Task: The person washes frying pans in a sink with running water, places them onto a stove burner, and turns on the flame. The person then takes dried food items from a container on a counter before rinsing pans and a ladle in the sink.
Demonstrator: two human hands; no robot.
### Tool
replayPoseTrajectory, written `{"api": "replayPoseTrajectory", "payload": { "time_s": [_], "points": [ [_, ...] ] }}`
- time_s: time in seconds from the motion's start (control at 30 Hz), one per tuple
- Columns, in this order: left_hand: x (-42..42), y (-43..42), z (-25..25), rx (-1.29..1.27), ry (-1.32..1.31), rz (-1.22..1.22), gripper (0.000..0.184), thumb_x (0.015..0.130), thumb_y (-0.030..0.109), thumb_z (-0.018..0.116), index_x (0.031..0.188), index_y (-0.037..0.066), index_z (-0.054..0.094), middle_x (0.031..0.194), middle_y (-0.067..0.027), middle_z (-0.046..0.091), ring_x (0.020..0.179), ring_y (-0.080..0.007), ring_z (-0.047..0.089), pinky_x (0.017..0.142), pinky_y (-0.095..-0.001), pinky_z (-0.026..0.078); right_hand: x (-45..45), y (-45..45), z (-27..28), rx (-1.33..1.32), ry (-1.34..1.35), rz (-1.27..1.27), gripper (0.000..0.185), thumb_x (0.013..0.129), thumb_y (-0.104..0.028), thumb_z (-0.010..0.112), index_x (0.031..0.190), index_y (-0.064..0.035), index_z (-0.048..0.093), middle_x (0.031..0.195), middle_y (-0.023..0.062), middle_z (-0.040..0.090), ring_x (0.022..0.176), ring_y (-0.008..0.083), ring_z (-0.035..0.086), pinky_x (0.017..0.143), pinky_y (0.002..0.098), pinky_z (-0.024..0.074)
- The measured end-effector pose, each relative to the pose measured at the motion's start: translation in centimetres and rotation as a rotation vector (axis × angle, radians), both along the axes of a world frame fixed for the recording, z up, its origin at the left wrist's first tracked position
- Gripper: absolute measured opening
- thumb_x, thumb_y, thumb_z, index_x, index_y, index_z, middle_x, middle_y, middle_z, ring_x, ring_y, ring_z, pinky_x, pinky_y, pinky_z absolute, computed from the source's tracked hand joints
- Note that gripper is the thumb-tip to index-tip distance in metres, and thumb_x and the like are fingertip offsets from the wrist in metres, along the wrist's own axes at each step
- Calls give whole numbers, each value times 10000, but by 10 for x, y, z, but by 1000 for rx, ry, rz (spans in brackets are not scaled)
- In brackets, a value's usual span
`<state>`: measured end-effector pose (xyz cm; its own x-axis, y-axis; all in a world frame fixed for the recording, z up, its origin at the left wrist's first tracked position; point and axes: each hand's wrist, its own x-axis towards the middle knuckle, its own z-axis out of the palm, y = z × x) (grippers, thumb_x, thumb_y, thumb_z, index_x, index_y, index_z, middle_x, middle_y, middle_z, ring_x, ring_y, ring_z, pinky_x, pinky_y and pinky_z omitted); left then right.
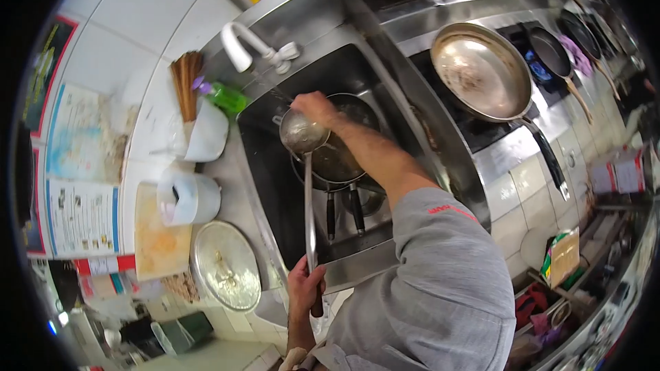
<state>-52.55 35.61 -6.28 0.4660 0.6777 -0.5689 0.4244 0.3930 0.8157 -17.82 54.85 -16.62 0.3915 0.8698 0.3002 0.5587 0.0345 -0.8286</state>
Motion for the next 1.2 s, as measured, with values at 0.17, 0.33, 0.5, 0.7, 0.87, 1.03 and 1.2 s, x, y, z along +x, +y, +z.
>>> {"api": "replayPoseTrajectory", "payload": {
  "time_s": [0.17, 0.33, 0.5, 0.7, 0.87, 1.03, 1.2],
  "points": [
    [16, 1, -2, 52, 3, -18, 154, 792, 89, 579, 923, 24, 534, 569, 21, 475, 464, -51, 448, 419, -211, 361, -19, -15, -9, -162, 77, -362, 249, 878, -262, 452, 863, -23, 522, 791, 204, 585, 808, 405, 548, 690, 439, 437],
    [30, 4, -13, 146, 48, -58, 112, 794, 96, 568, 872, 25, 529, 559, 13, 468, 461, -56, 449, 426, -219, 368, -69, -32, -69, -22, 998, -493, 264, 913, -250, 357, 859, -24, 482, 596, 195, 558, 452, 326, 563, 385, 411, 443],
    [44, 13, -15, 84, 29, -59, 109, 802, 107, 573, 858, 26, 527, 559, 22, 465, 454, -54, 442, 418, -213, 360, -102, -39, -49, 53, 1627, -423, 190, 887, -226, 419, 891, -39, 453, 612, 142, 538, 415, 260, 534, 355, 353, 448],
    [43, 12, -14, 14, -100, -36, 156, 800, 101, 581, 920, 10, 539, 593, 19, 482, 441, -57, 445, 411, -196, 355, -48, -42, -51, -22, 1345, -525, 169, 813, -190, 563, 866, -36, 517, 662, 77, 549, 482, 187, 541, 398, 327, 450],
    [47, 11, -16, -12, -150, -48, 158, 800, 101, 582, 918, 8, 535, 597, 15, 489, 443, -59, 449, 413, -199, 357, -35, -38, -38, 50, 973, -641, 273, 789, -231, 591, 913, 6, 540, 671, 118, 577, 451, 202, 562, 348, 308, 453],
    [55, 29, -29, 63, -129, -17, 187, 801, 103, 582, 957, 10, 536, 577, 18, 494, 420, -49, 445, 370, -189, 331, -87, -34, -10, -97, 1124, -359, 312, 820, -308, 549, 692, -27, 500, 556, 76, 495, 405, 186, 500, 341, 324, 382],
    [35, 39, -34, 99, -83, -3, 215, 787, 80, 568, 988, 8, 541, 587, 2, 516, 437, -57, 468, 382, -196, 355, -38, -4, -2, 120, 453, -398, 178, 770, -189, 603, 743, -34, 521, 634, 170, 525, 642, 316, 550, 602, 408, 432]
  ]
}}
